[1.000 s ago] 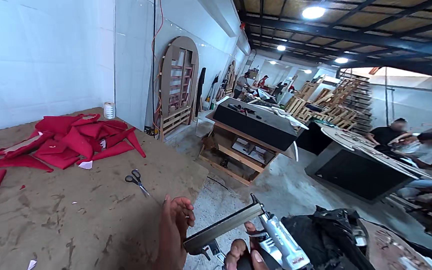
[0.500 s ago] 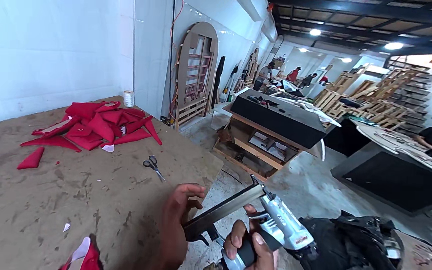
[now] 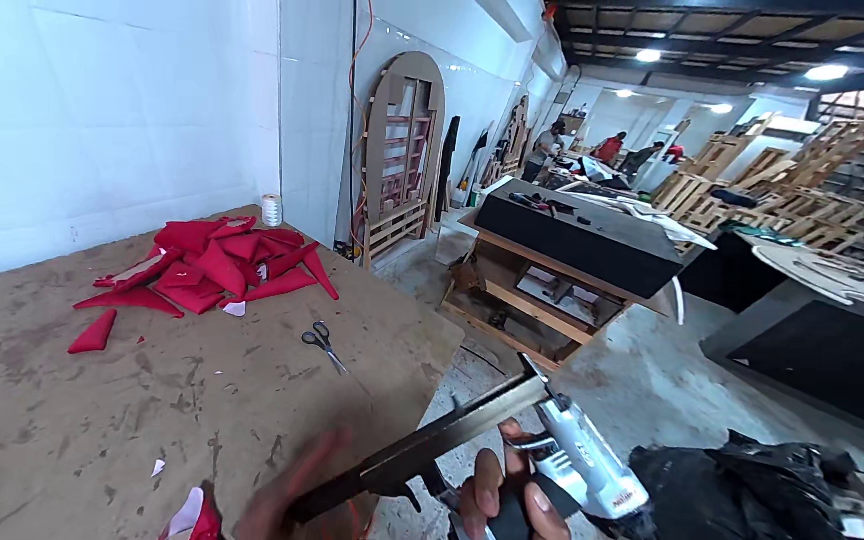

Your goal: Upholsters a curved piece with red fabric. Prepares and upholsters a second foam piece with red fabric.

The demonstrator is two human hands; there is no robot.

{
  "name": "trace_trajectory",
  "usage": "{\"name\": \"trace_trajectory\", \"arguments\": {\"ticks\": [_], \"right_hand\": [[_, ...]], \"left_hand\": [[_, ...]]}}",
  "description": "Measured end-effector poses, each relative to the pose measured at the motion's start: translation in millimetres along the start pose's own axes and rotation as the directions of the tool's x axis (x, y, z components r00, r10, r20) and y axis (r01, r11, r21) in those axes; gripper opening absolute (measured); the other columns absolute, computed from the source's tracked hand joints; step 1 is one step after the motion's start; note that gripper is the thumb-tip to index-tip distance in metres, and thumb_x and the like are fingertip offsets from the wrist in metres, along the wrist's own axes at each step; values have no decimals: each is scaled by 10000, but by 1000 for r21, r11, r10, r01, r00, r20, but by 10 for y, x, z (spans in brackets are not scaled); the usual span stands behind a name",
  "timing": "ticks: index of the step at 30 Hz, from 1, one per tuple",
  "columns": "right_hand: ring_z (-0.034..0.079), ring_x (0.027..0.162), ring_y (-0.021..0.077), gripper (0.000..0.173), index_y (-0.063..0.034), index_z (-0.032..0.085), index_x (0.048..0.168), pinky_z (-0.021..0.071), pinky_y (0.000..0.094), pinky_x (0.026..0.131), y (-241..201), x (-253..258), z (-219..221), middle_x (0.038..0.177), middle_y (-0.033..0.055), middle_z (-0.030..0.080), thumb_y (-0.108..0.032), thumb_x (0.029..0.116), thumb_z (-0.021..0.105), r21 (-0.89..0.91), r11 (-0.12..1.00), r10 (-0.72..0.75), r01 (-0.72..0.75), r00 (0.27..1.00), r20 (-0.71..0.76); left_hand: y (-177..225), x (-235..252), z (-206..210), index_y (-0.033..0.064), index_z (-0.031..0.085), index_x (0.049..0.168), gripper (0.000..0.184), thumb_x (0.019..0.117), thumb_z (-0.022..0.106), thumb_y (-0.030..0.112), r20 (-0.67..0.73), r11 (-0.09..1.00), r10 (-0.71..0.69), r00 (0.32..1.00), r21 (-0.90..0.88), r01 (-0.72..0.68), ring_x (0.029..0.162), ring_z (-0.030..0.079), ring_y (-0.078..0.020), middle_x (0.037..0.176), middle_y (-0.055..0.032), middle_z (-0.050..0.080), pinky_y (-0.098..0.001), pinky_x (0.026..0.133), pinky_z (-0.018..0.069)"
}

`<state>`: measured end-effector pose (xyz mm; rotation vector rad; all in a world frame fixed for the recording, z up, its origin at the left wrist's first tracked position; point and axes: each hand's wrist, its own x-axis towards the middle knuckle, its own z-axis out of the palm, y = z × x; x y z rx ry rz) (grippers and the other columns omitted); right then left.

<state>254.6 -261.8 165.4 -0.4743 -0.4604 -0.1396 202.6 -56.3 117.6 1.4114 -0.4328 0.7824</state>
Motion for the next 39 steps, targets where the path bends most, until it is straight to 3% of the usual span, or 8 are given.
{"name": "trace_trajectory", "arguments": {"ticks": [3,12,16,18,22,26,32,39], "right_hand": [[655,575,145,431,-88,592,1353,572,289,521,131,-140,-7,823,97,696,-325,995,627,-79,995,63,-63,998,-3],[664,560,160,499,-120,547,1407,580,308,493,542,-305,-139,785,97,701,-362,984,654,-210,928,331,-307,940,88],[641,556,169,409,-120,473,1397,573,315,481,750,-253,-519,906,99,711,-289,1033,552,-502,740,509,-447,861,-15],[647,561,209,377,-48,400,1351,589,359,494,995,-228,-768,940,121,698,-152,1011,525,-659,529,622,-535,772,-128],[682,600,288,385,12,525,1269,613,438,542,1633,-246,-1308,781,159,684,-207,965,613,-769,138,792,-624,536,-293],[681,627,274,342,0,544,1274,616,427,567,2196,-277,-1712,817,167,671,-224,1017,573,-707,-33,897,-707,291,-333],[698,665,273,291,13,594,1239,630,426,605,2544,-86,-1951,931,181,709,-206,1051,559,-760,-144,863,-634,295,-409],[700,837,234,275,-50,686,1127,599,466,757,2549,-107,-2062,968,118,714,-262,952,695,-907,-259,783,-331,478,-398]], "left_hand": [[139,92,-125,171,315,1615,976,919,225,850,-131,854,-297,946,-481,201,1526,327,-363,1651,-140,359,-583,1213,310],[-17,-162,-41,135,449,1548,1051,868,238,908,-196,744,-515,834,-586,322,1435,453,-358,1600,-142,429,-573,1115,443],[-150,-1072,-726,30,561,1410,614,1073,429,526,-323,874,-483,814,-118,471,1205,642,-281,1414,-154,600,-456,990,570],[-64,-1740,-1175,67,725,1163,242,1012,648,240,-522,736,-440,730,256,627,987,699,-147,1122,-51,723,-352,873,613],[113,-2646,-1962,152,760,1001,203,947,686,334,-724,244,-387,572,518,820,942,686,-108,996,14,725,-363,875,596],[175,-2587,-2159,175,741,990,298,969,632,452,-641,10,-566,519,624,781,953,683,-151,998,0,714,-416,896,583],[20,-2294,-2005,165,714,933,354,934,659,514,-599,-12,-601,529,669,743,991,671,-155,977,6,704,-394,943,559],[-103,-2389,-1775,139,705,1011,437,886,702,557,-599,-52,-656,459,643,764,1126,651,-216,1093,-43,707,-439,1051,509]]}}
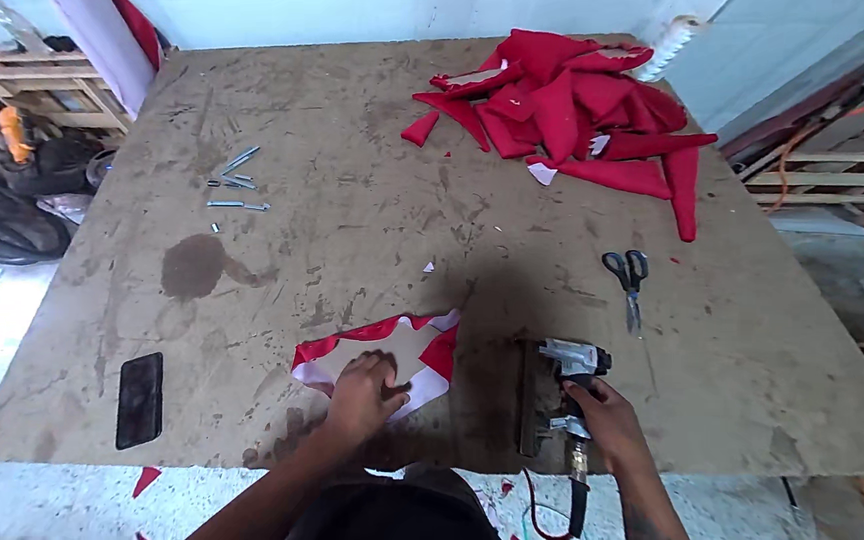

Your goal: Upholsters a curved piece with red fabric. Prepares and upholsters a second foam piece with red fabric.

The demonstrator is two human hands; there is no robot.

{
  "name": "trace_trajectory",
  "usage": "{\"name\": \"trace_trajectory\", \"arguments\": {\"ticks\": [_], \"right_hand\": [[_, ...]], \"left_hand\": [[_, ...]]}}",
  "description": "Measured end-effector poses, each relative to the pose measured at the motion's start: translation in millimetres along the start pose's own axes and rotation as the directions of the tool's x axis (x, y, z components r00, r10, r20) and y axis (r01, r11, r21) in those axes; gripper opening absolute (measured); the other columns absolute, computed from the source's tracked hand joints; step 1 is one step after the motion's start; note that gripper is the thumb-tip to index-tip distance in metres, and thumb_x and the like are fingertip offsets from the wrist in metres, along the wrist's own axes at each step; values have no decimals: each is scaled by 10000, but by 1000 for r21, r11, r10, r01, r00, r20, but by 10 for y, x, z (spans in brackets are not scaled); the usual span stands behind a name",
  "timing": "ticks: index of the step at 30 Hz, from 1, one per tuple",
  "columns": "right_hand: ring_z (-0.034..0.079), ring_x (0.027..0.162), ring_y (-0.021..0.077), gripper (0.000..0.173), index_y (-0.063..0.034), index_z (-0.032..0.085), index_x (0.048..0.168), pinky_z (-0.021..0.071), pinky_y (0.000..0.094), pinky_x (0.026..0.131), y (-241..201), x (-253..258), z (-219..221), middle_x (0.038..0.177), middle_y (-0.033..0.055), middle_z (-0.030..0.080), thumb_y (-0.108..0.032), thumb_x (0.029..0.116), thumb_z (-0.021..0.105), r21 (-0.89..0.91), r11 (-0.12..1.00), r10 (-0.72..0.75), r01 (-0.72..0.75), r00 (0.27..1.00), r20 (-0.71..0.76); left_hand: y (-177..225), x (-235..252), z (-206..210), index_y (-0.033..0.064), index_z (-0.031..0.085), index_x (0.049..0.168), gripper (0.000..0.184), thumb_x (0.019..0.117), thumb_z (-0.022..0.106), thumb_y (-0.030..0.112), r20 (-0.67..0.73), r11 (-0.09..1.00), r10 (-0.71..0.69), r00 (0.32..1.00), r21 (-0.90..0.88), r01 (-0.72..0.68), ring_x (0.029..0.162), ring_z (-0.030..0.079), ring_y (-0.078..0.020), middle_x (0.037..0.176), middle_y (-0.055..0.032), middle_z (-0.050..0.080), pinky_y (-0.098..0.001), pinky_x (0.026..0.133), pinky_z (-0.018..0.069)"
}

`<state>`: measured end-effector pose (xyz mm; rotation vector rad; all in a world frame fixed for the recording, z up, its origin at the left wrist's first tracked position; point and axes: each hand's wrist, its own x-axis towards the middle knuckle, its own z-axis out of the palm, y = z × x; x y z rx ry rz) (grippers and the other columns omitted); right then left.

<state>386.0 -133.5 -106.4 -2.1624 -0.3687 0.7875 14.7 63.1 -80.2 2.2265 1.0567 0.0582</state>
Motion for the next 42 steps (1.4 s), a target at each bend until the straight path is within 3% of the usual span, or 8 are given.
{"name": "trace_trajectory", "arguments": {"ticks": [6,10,13,18,23,31,37,42], "right_hand": [[684,979,309,390,-54,675,1192,554,589,861,13,63,60,1057,159,707,-266,882,782,-209,978,5,-18,998,-60],[683,807,239,299,-26,687,1069,593,470,734,-72,-87,113,932,126,704,-172,842,817,-19,1000,-23,22,999,-34],[721,698,254,383,39,585,1184,648,440,653,-490,-488,151,891,137,719,-114,881,764,144,987,-75,67,996,47],[717,688,218,382,57,542,1244,628,431,642,-1433,-1249,611,840,94,728,-167,958,660,-144,953,-200,266,912,358],[720,895,261,441,-64,592,1340,603,526,806,-1840,-1766,1867,1030,114,719,-263,951,641,-466,731,-131,498,773,621],[723,916,352,641,-60,430,1507,580,555,834,-1989,-2031,2486,1010,163,725,-285,943,638,-746,490,57,452,837,544],[726,866,280,660,-81,443,1500,594,520,803,-1791,-2089,2608,994,110,726,-264,899,647,-735,528,6,424,864,503],[687,627,167,332,-152,653,1227,616,438,615,-1744,-2137,2519,813,6,711,-215,902,622,-596,703,-54,389,864,500]], "left_hand": [[59,131,-183,144,727,1117,356,974,637,457,-248,995,-61,967,-90,40,1008,688,-169,1056,-32,724,-406,959,569],[-490,-235,-229,150,683,1311,451,935,722,397,-519,900,-417,746,-353,257,643,640,-124,784,10,687,-387,635,587],[-713,-418,-139,116,705,1181,409,891,753,401,-622,891,-453,639,-351,290,723,655,-110,841,29,688,-362,669,593],[-1108,-224,-168,326,680,1350,427,949,675,471,-603,984,-169,780,-64,163,1348,535,-228,1430,13,605,-541,1093,453],[-1374,-57,-40,352,781,1138,230,987,611,315,-624,999,-27,781,-31,9,1083,613,-155,1103,90,707,-460,953,468],[-1728,-153,100,297,779,1117,248,999,597,180,-676,968,141,723,-58,-243,952,616,-150,995,68,710,-405,875,469],[-1825,-368,-25,315,713,1250,292,1021,565,212,-468,974,214,857,33,-225,982,631,-185,1029,42,688,-440,858,500],[-1869,-628,110,397,615,1386,358,1055,503,474,-411,975,224,884,101,-200,957,608,-199,998,24,644,-448,844,494]]}}
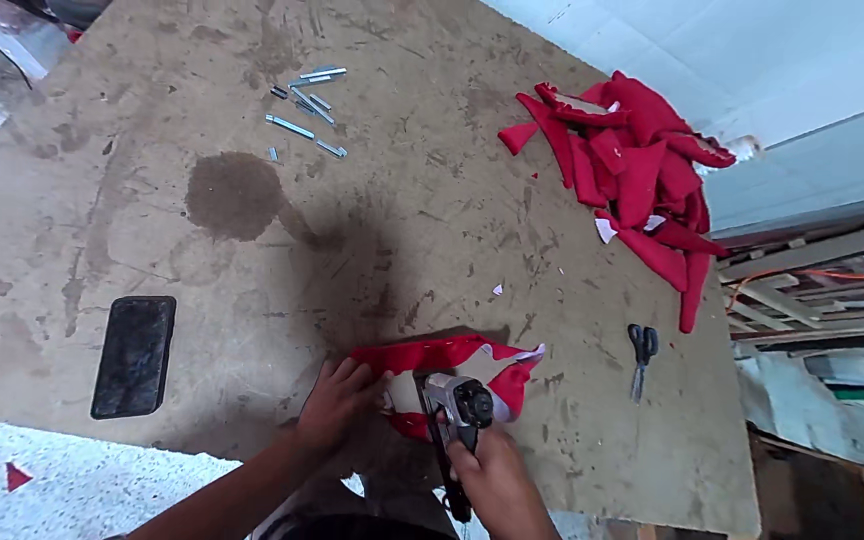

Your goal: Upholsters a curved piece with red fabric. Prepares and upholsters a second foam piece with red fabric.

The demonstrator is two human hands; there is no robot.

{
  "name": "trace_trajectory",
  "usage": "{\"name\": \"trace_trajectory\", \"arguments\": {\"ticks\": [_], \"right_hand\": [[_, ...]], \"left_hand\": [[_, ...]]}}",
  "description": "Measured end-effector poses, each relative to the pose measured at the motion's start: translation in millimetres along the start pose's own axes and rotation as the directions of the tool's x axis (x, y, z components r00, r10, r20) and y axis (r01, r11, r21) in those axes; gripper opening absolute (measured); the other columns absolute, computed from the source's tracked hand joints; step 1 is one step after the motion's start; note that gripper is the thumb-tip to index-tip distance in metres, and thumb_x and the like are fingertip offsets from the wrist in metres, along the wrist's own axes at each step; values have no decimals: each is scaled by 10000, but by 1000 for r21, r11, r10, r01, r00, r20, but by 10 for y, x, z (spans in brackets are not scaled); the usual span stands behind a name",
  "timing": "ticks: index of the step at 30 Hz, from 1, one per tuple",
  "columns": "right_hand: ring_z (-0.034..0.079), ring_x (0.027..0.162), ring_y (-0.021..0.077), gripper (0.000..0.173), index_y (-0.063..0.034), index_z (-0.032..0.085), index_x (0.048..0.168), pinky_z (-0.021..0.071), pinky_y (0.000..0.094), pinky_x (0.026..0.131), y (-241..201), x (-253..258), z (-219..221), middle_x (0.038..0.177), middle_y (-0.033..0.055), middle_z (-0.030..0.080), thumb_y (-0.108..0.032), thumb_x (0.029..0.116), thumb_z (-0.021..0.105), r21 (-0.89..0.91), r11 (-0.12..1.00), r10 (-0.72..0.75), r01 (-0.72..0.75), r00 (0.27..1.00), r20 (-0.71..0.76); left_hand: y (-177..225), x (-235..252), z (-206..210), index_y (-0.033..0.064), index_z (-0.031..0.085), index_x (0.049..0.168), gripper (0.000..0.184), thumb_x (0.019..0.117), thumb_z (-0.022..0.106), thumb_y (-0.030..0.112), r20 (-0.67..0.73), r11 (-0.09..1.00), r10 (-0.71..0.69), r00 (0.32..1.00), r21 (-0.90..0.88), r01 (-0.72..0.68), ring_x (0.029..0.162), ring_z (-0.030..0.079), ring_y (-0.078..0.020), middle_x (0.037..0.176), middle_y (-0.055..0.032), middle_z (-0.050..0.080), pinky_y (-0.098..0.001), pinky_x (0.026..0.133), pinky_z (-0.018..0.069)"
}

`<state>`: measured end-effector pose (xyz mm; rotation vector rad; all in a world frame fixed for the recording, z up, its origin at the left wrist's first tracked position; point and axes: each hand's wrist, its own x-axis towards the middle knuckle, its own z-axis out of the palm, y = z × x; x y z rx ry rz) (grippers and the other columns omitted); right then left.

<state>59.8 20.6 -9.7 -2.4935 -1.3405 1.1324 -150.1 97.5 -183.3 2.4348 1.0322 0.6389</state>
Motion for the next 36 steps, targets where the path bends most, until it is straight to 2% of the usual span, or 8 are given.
{"name": "trace_trajectory", "arguments": {"ticks": [3,9,13,23,27,29,32,36], "right_hand": [[657,570,124,276,-168,667,1188,600,385,551,-233,-47,-36,733,-41,685,-221,928,592,38,998,-42,45,996,-77],[700,699,167,382,-121,591,1301,624,425,665,-505,366,22,905,19,706,-229,936,585,-130,991,26,-29,999,-29],[701,690,168,313,-108,605,1224,624,423,669,-565,399,60,857,15,701,-269,955,597,-230,972,39,-42,999,-20],[704,699,142,319,-137,590,1240,627,395,671,-833,328,187,866,-7,698,-298,965,584,-303,953,5,9,999,46],[700,706,141,302,-145,604,1223,620,388,684,-916,313,232,866,-7,699,-304,967,578,-326,945,0,27,997,81],[701,720,143,312,-136,597,1230,617,385,701,-903,337,226,868,-7,695,-317,977,575,-336,941,-9,40,996,93],[703,690,137,290,-130,625,1192,629,390,665,-734,260,28,842,-11,702,-308,968,584,-247,968,-28,37,999,40],[697,640,178,248,-66,636,1100,615,436,605,-66,7,-528,770,15,704,-261,952,592,-74,995,54,-71,978,-203]], "left_hand": [[44,-52,-16,391,590,1413,371,1065,475,446,42,999,-36,998,-12,36,981,617,-209,1017,20,652,-452,834,500],[43,-8,-70,373,595,1406,370,1058,474,341,46,999,-48,998,-12,49,965,612,-223,999,-1,637,-438,805,494],[46,-49,-47,363,604,1407,391,1050,468,283,46,996,-67,997,-58,70,983,615,-207,1009,3,645,-423,812,496],[37,-77,-59,360,626,1386,405,1026,467,262,57,994,-71,996,-82,75,945,603,-200,978,4,626,-419,800,487],[39,-90,-85,320,692,1250,325,1016,477,254,80,993,-71,994,-89,79,954,602,-187,984,14,620,-411,807,481],[41,-91,-89,326,692,1262,334,1017,476,257,100,992,-69,993,-98,79,962,599,-186,992,13,618,-411,811,479],[69,-93,-105,388,611,1405,426,1023,462,273,107,991,-75,991,-100,86,964,602,-196,990,3,627,-432,842,482],[164,-12,-229,385,679,1321,354,1019,498,356,69,989,-119,991,-86,124,958,609,-180,970,26,643,-418,830,490]]}}
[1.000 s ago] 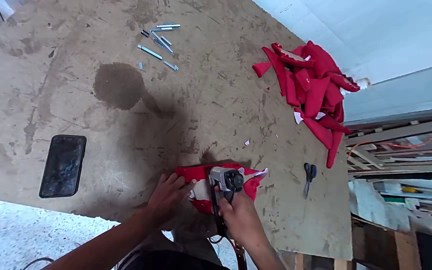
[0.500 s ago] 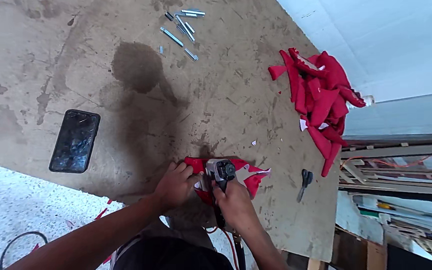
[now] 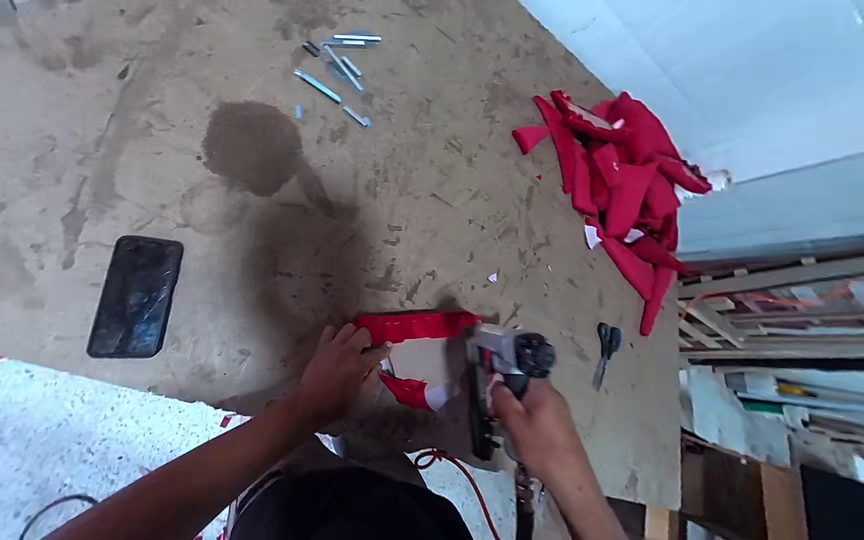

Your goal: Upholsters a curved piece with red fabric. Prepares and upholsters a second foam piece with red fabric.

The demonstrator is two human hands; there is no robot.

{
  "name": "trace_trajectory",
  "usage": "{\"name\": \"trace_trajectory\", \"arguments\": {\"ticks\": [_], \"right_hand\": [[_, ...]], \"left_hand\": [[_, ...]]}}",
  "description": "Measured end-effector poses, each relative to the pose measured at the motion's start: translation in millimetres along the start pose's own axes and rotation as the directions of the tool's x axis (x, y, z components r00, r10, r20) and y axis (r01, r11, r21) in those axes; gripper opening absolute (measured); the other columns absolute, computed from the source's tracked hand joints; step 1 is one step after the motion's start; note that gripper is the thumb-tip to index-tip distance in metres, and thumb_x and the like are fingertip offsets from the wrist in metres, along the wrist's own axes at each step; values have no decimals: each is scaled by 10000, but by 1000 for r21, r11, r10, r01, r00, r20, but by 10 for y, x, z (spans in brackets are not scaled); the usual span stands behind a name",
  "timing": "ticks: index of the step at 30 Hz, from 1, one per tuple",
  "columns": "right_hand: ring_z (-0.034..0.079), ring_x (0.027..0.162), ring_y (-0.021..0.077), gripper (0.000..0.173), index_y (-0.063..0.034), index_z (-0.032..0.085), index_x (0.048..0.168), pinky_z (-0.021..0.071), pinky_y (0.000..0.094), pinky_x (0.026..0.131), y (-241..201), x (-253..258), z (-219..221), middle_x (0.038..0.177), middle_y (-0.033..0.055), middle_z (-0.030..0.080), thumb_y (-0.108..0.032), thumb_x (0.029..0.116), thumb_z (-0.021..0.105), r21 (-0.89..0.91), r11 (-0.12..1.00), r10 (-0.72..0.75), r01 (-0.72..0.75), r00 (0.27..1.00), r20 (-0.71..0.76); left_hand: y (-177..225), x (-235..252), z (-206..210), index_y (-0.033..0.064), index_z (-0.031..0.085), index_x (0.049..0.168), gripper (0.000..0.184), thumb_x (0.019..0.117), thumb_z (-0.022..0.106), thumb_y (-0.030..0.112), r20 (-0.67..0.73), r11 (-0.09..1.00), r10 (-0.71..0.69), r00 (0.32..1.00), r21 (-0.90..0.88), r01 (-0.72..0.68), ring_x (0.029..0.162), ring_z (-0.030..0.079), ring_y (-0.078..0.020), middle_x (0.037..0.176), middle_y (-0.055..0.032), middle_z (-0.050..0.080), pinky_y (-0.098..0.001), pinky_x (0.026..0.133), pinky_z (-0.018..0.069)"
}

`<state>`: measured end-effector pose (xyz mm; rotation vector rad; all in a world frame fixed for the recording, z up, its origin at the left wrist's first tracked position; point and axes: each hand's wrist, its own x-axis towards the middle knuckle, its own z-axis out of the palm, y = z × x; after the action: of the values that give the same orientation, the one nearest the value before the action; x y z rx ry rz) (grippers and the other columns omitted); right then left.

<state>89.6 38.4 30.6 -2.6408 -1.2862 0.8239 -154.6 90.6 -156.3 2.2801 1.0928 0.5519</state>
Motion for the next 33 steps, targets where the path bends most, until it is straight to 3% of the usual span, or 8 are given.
{"name": "trace_trajectory", "arguments": {"ticks": [5,10,16,19,23,27,30,33], "right_hand": [[672,1030,388,532,10,527,1381,551,614,891,1586,308,-255,1181,238,645,-203,921,687,-58,977,179,-204,942,-284],[535,1319,441,578,-18,554,1430,465,612,1081,2257,523,42,1422,288,535,-158,897,728,54,991,131,-120,929,-347],[699,1067,288,735,-89,602,1375,561,554,946,1692,537,404,1170,122,719,-608,867,719,335,928,151,-160,987,55],[726,881,252,483,-70,702,1147,599,517,834,1783,840,495,979,97,740,-501,929,697,428,880,150,-207,975,164],[689,627,156,267,-36,710,1025,606,349,612,2107,924,444,767,48,716,-275,1031,591,706,690,-38,-161,966,257],[665,776,207,340,-63,737,1035,565,455,767,2001,890,-23,852,85,691,-381,1007,620,672,736,-133,-80,957,259],[661,813,215,312,-95,737,978,549,487,774,1923,937,-343,862,73,684,-393,988,645,653,754,-273,74,939,208],[689,990,143,258,-151,727,1121,599,414,860,2005,1043,-478,1082,2,720,-347,954,705,799,531,-330,281,938,-111]], "left_hand": [[645,511,-159,218,725,964,306,1015,523,442,90,993,105,990,-58,-100,1004,631,-180,994,23,673,-418,882,520],[1337,1126,280,85,699,1101,386,1020,553,432,492,994,107,864,-84,-75,1163,627,-306,1178,-113,684,-510,1006,501],[1741,1528,527,89,708,1171,449,958,674,483,609,996,-63,791,87,12,1188,637,-322,1235,-130,682,-548,1034,509],[1797,1712,706,101,710,1033,400,931,715,488,618,988,-149,772,132,85,1036,684,-300,1069,-105,706,-566,917,562],[2004,1763,775,145,718,1025,461,876,734,581,626,991,-112,772,124,44,1033,659,-241,1041,-57,688,-501,964,545],[2301,1381,752,189,685,1196,830,671,717,832,492,960,-109,864,277,-36,1211,603,-281,1277,-76,648,-553,1025,501],[2316,1342,776,120,735,1036,339,931,656,432,271,953,3,963,292,-85,1065,664,-242,1118,-75,680,-458,910,580],[2428,1564,443,126,743,1090,324,1046,487,320,403,971,-38,914,230,-62,1058,685,-190,1123,-43,705,-442,928,584]]}}
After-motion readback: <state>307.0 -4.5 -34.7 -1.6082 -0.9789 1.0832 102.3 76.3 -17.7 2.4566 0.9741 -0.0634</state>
